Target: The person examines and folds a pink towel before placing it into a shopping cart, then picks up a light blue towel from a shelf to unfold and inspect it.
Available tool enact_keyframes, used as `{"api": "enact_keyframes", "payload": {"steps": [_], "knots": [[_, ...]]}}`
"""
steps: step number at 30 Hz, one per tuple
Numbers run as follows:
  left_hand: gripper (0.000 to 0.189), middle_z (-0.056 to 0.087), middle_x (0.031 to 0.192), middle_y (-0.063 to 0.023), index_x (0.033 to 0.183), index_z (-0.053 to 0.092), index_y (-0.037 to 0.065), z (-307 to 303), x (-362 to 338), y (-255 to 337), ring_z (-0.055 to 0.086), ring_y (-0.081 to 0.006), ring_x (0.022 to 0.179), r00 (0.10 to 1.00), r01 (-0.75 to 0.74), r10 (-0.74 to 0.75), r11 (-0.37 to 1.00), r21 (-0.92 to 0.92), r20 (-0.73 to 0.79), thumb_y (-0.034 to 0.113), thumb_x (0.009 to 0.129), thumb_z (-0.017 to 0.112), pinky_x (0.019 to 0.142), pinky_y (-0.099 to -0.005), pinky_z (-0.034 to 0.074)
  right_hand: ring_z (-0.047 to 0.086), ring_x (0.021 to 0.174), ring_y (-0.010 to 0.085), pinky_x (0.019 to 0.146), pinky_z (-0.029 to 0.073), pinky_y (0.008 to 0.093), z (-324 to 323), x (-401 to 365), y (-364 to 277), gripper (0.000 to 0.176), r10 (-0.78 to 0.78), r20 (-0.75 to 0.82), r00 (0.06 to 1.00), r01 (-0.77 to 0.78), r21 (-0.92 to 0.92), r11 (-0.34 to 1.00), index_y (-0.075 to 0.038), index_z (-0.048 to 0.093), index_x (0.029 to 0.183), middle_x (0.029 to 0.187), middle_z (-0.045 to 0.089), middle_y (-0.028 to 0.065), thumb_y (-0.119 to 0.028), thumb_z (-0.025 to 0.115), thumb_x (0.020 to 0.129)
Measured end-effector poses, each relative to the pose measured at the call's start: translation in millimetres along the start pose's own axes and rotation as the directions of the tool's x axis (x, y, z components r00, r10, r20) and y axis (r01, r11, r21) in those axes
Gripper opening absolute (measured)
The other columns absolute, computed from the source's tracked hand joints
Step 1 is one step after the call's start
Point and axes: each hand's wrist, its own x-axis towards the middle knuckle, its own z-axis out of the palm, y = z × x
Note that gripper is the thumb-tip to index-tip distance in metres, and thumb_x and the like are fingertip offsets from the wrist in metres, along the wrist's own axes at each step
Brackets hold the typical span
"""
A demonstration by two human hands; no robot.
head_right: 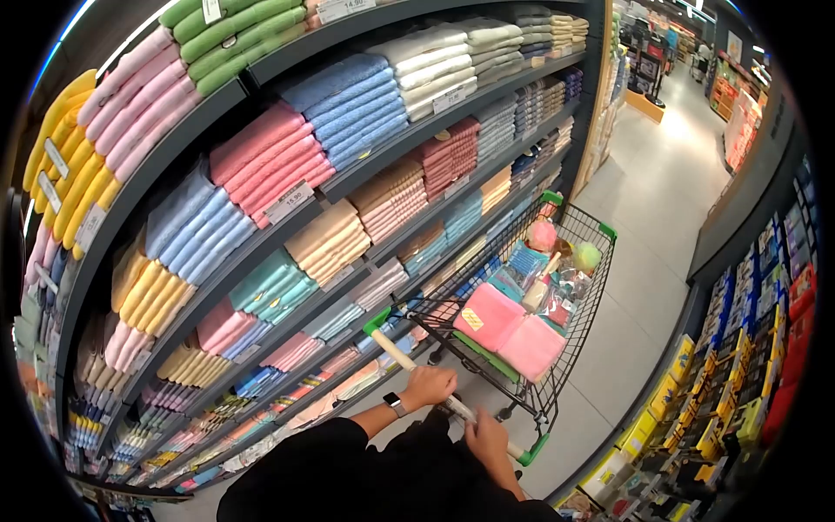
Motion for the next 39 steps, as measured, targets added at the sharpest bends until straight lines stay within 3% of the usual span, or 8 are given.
{"api": "enact_keyframes", "payload": {"steps": [1, 5, 9, 11, 14, 24, 34, 39], "knots": [[0.021, 0.058, 0.058, -0.0108, 0.065, 0.057, 0.008, 4, -1, 4, 0.059, -0.0309, 0.053, 1.0, 0.005, -0.005, 1.0, 0.011, -0.026, 0.021, 0.082, 0.056, 0.049, -0.0421, 0.046, 0.064, 0.075, 0.031, 0.066, 0.05, 0.0386, 1, -1, 5, 0.036, -0.066, -0.009, 0.998, 0.064, -0.141, 0.988, -0.008, 0.057, 0.115, 0.086, 0.066, 0.014, -0.027, 0.063, 0.086], [0.022, 0.058, 0.057, -0.0112, 0.064, 0.056, 0.009, 21, -12, 18, 0.059, -0.0306, 0.053, 0.994, 0.036, -0.033, 0.999, 0.03, -0.104, 0.021, 0.082, 0.055, 0.05, -0.0415, 0.046, 0.064, 0.064, 0.0327, 0.058, 0.049, 0.0419, -4, 2, 26, 0.029, -0.049, 0.02, 0.999, 0.05, -0.037, 0.998, -0.008, 0.064, 0.1, 0.069, 0.065, 0.0135, -0.034, 0.062, 0.086], [0.022, 0.058, 0.057, -0.0109, 0.063, 0.056, 0.009, 24, -19, 33, 0.059, -0.0308, 0.053, 0.989, 0.047, -0.037, 0.997, 0.062, -0.144, 0.021, 0.081, 0.055, 0.05, -0.0415, 0.046, 0.064, 0.065, 0.035, 0.058, 0.048, 0.044, -2, 8, 39, 0.033, -0.096, 0.089, 0.991, 0.1, -0.043, 0.994, -0.008, 0.065, 0.093, 0.07, 0.065, 0.0153, -0.039, 0.058, 0.088], [0.019, 0.059, 0.056, -0.009, 0.065, 0.057, 0.01, 41, -26, 29, 0.06, -0.0287, 0.051, 0.99, 0.05, -0.032, 0.99, 0.132, -0.138, 0.021, 0.081, 0.055, 0.049, -0.0415, 0.046, 0.063, 0.067, 0.037, 0.059, 0.048, 0.0463, -4, 8, 43, 0.036, -0.039, 0.176, 0.984, 0.051, -0.061, 0.997, -0.008, 0.066, 0.089, 0.072, 0.065, 0.0158, -0.042, 0.053, 0.091], [0.02, 0.06, 0.056, -0.0094, 0.065, 0.056, 0.011, 41, -31, 42, 0.059, -0.0284, 0.048, 0.992, 0.029, -0.019, 0.996, 0.084, -0.122, 0.021, 0.082, 0.056, 0.047, -0.0413, 0.046, 0.061, 0.068, 0.041, 0.062, 0.047, 0.0501, -4, 2, 41, 0.036, -0.026, 0.163, 0.986, 0.043, -0.104, 0.994, -0.007, 0.065, 0.084, 0.074, 0.065, 0.0189, -0.037, 0.047, 0.093], [0.024, 0.058, 0.055, -0.0097, 0.063, 0.054, 0.011, 29, -56, 36, 0.059, -0.0287, 0.049, 0.994, -0.02, 0.026, 0.998, 0.058, -0.102, 0.023, 0.083, 0.056, 0.048, -0.0409, 0.046, 0.059, 0.065, 0.0437, 0.064, 0.046, 0.056, 30, -1, -12, 0.026, -0.077, 0.042, 0.996, 0.084, -0.19, 0.978, -0.005, 0.061, 0.089, 0.071, 0.062, 0.0221, -0.028, 0.048, 0.09], [0.02, 0.057, 0.055, -0.0075, 0.065, 0.055, 0.012, 5, -92, 9, 0.058, -0.0273, 0.051, 0.979, -0.043, 0.045, 0.999, 0.016, -0.2, 0.024, 0.082, 0.055, 0.049, -0.0412, 0.045, 0.061, 0.065, 0.0411, 0.06, 0.047, 0.0501, 79, -10, -29, 0.019, -0.155, -0.06, 0.986, 0.141, -0.195, 0.971, -0.004, 0.059, 0.088, 0.069, 0.062, 0.0197, -0.021, 0.05, 0.09], [0.021, 0.057, 0.054, -0.0076, 0.065, 0.055, 0.011, 2, -107, -3, 0.058, -0.0272, 0.051, 0.979, -0.032, 0.038, 0.999, 0.034, -0.202, 0.023, 0.082, 0.054, 0.052, -0.0404, 0.045, 0.059, 0.066, 0.0421, 0.058, 0.045, 0.0512, 99, -13, -30, 0.018, -0.128, -0.045, 0.991, 0.123, -0.102, 0.987, -0.003, 0.056, 0.082, 0.071, 0.062, 0.0205, -0.019, 0.051, 0.089]]}}
